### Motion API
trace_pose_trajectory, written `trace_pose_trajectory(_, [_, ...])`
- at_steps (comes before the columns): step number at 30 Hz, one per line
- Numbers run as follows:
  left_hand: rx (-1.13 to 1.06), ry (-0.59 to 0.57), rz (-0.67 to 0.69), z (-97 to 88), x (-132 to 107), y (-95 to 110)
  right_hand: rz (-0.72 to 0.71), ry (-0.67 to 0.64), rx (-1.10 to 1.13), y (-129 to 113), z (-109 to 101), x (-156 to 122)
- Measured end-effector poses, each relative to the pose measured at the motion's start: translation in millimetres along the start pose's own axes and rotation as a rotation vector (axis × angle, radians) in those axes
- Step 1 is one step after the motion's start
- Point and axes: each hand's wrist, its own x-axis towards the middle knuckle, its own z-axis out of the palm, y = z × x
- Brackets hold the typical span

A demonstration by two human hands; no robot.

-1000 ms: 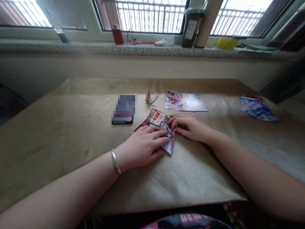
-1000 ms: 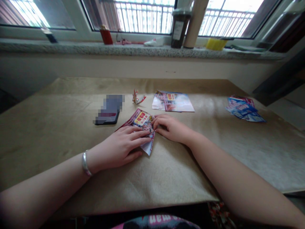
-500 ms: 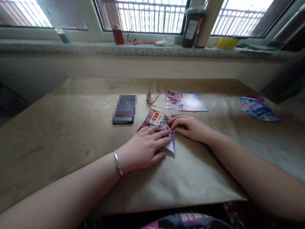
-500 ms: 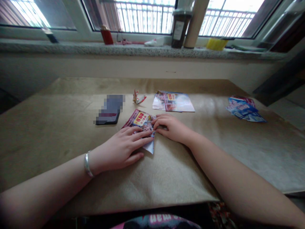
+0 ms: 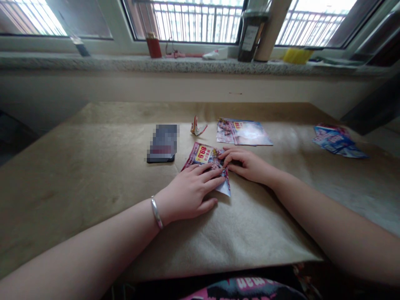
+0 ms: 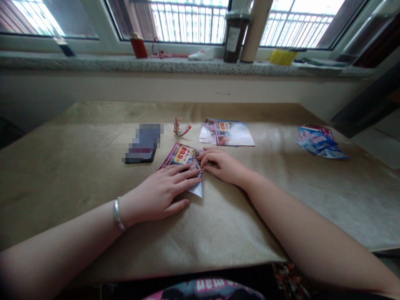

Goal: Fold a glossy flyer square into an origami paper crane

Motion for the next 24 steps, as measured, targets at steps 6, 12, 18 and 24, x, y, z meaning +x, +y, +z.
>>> trace_pose_trajectory(6, [-0.014,-0.004,-0.029,1.5,-0.8,-0.4,0.003,0.008,0.018,1.5,0.4,-0.3])
trace_pose_trajectory(12, [0.023,-0.012,-0.006,0.1,-0.2,0.1,0.012,-0.006,0.025,1.5,0.4,-0.8])
trace_pose_trajectory(18, [0.058,-0.013,0.026,-7.5,1.2,5.2,0.034,0.019,-0.012,-3.1,0.9,-0.2])
trace_pose_trajectory(24, [-0.020,-0.019,-0.059,0.7,-1.0,0.0,0.148,0.090,-0.038,-8.8,0.8,-2.2])
